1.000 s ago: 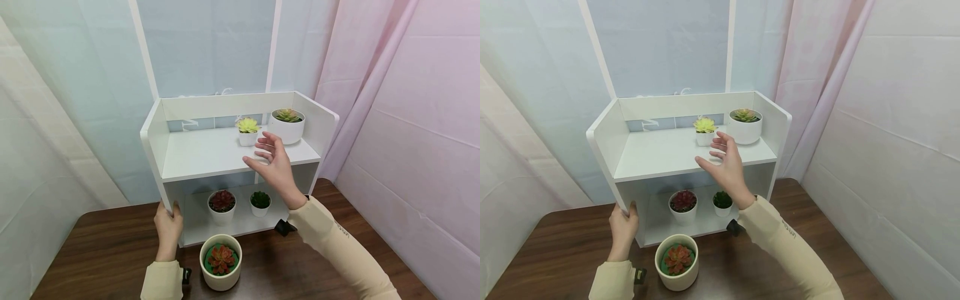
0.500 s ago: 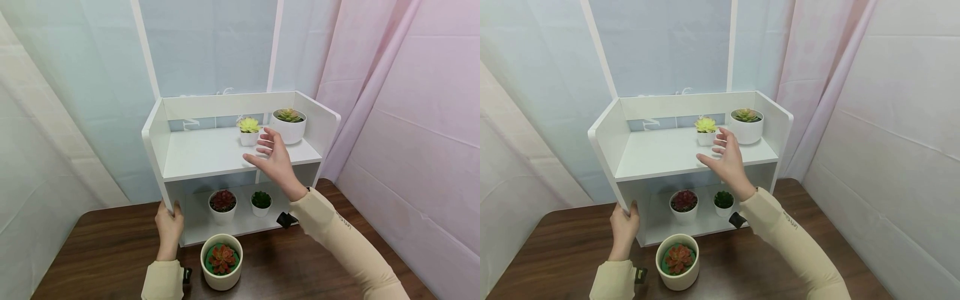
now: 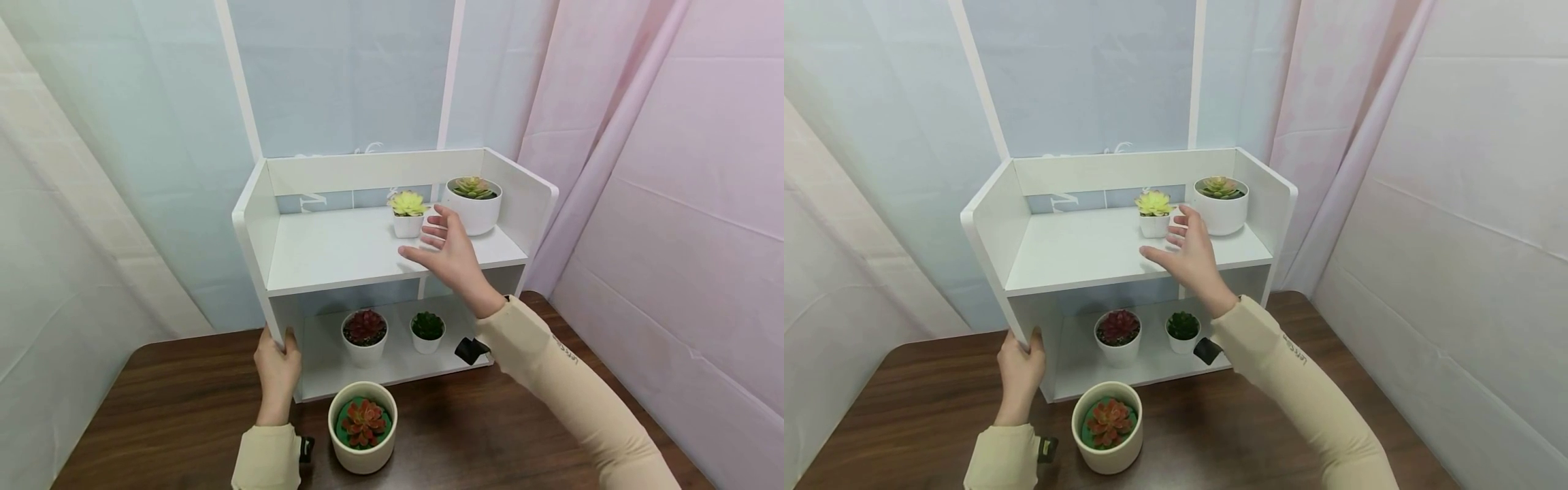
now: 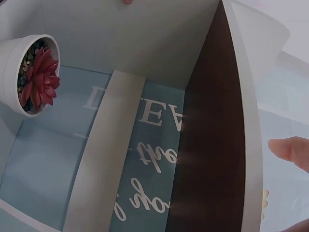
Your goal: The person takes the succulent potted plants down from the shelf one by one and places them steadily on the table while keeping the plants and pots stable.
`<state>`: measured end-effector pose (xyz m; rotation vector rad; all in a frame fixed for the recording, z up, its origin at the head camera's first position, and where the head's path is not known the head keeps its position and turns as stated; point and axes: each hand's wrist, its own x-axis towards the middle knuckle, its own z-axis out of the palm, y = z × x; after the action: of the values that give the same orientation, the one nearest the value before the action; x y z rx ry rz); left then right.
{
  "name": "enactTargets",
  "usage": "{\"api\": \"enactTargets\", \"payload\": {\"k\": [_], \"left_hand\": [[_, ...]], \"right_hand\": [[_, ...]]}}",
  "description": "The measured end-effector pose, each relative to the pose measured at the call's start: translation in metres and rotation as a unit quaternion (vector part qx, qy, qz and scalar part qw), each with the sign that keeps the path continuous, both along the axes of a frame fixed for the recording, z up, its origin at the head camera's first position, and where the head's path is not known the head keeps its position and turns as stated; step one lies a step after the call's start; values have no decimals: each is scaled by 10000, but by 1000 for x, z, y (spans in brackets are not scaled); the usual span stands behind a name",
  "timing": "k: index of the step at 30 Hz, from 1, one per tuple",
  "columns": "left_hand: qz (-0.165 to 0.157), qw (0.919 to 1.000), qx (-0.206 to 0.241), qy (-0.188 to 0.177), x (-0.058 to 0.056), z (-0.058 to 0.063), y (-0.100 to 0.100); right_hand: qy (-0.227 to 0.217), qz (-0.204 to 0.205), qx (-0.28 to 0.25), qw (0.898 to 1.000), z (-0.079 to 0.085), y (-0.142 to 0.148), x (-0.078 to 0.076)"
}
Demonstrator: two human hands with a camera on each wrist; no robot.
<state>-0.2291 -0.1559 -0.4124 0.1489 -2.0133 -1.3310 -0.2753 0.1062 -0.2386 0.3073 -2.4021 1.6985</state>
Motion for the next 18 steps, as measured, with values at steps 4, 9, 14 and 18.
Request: {"api": "enactTargets", "payload": {"k": [4, 9, 14, 18], "left_hand": [[22, 10000, 0, 13, 0, 0, -1], [10, 10000, -8, -24, 1, 0, -1], [-6, 10000, 6, -39, 2, -1, -1], [32, 10000, -17, -28, 2, -2, -2]], "right_hand": [[-68, 18, 56, 10000, 2, 0, -4], [-171, 0, 205, 9996, 3, -1, -8], [-259, 24, 326, 9991, 4, -3, -11], [-301, -19, 417, 9987, 6, -5, -15]]}}
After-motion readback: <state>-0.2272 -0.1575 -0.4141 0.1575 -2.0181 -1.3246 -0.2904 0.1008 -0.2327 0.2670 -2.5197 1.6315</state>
